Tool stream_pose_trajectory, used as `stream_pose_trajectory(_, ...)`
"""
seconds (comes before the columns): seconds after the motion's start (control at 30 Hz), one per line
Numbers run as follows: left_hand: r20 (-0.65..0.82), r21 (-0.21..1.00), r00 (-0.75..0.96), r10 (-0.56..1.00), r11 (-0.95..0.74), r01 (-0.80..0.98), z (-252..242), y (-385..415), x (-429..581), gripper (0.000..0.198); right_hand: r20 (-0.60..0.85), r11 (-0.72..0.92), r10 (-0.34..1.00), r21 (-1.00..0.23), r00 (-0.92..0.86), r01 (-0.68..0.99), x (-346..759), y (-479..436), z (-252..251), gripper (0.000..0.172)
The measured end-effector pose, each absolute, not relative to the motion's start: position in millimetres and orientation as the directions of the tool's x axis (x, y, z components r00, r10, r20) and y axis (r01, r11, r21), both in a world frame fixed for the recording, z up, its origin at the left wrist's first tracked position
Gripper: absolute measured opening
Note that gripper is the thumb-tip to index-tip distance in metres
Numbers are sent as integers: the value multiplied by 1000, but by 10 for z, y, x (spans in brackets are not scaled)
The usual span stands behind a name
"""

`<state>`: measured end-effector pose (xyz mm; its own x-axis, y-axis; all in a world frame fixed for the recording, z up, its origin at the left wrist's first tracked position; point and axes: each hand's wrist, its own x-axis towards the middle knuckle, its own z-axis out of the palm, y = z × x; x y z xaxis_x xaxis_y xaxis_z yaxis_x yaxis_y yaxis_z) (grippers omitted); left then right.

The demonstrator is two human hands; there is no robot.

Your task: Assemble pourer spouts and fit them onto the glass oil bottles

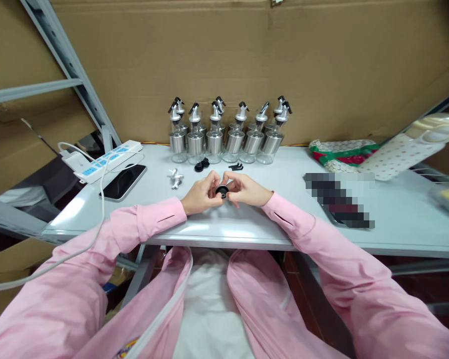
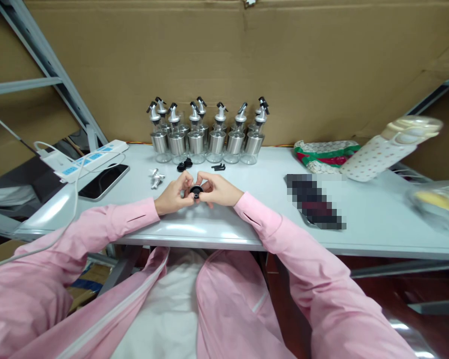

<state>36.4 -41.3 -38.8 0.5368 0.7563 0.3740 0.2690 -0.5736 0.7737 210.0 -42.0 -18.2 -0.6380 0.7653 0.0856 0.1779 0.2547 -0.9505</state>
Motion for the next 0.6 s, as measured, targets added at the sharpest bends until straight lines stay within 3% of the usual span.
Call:
stream_pose_trajectory(0.33,463,690,503,730,-653,312,-410,-404,368,25,115,324,768,-919,-631,226,2105,-441,-176,20)
stream_pose_trajectory(0.6,456,800,491,742,-583,139,-452,-367,350,30,197,327,755,-940,-625,99,2139,-359,-196,26)
